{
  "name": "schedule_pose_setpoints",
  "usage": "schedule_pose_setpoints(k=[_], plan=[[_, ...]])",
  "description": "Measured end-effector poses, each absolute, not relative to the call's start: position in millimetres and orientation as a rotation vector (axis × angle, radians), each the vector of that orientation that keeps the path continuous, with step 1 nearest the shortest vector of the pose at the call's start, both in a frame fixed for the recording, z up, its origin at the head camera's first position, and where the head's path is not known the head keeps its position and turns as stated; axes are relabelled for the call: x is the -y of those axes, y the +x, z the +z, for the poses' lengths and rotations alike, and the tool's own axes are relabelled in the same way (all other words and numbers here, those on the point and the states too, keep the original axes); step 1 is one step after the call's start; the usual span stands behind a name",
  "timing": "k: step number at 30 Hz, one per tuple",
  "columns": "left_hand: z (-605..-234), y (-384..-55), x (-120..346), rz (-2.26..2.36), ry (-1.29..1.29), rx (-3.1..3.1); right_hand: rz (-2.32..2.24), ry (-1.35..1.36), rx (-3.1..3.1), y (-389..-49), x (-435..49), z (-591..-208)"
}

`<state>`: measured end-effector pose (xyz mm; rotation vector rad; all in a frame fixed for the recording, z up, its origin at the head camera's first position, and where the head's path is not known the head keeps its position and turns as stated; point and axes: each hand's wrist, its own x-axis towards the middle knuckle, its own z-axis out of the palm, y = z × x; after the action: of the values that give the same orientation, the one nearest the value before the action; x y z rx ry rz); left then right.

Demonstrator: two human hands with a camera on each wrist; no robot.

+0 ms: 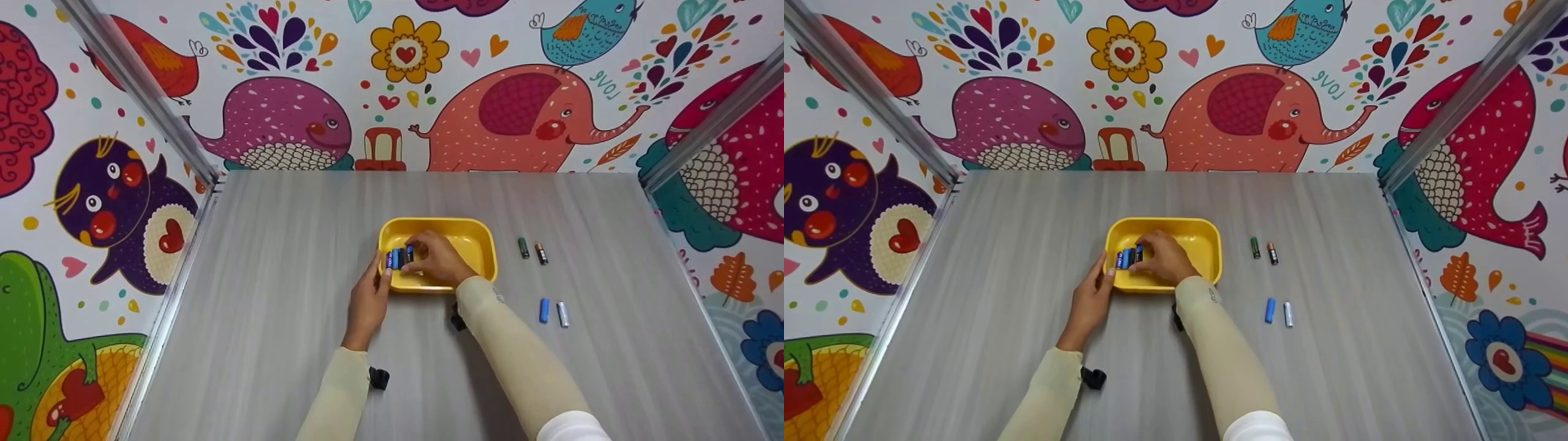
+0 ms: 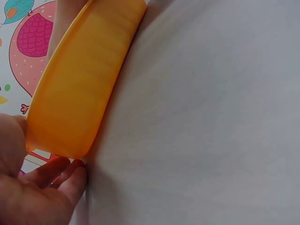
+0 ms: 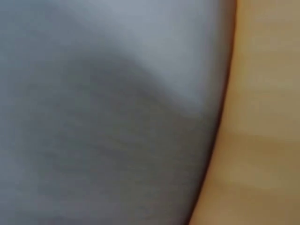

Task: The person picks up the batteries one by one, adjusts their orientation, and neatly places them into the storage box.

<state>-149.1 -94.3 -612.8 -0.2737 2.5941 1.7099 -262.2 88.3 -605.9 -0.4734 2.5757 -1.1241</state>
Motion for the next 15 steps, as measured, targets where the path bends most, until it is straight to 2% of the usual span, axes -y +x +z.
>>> schedule_pose_setpoints(k=[15], plan=[[-610.7, -148.1, 94.0, 1.685, -0.291, -2.591, -0.98, -0.481, -2.625, -260.2, -85.0, -610.4]])
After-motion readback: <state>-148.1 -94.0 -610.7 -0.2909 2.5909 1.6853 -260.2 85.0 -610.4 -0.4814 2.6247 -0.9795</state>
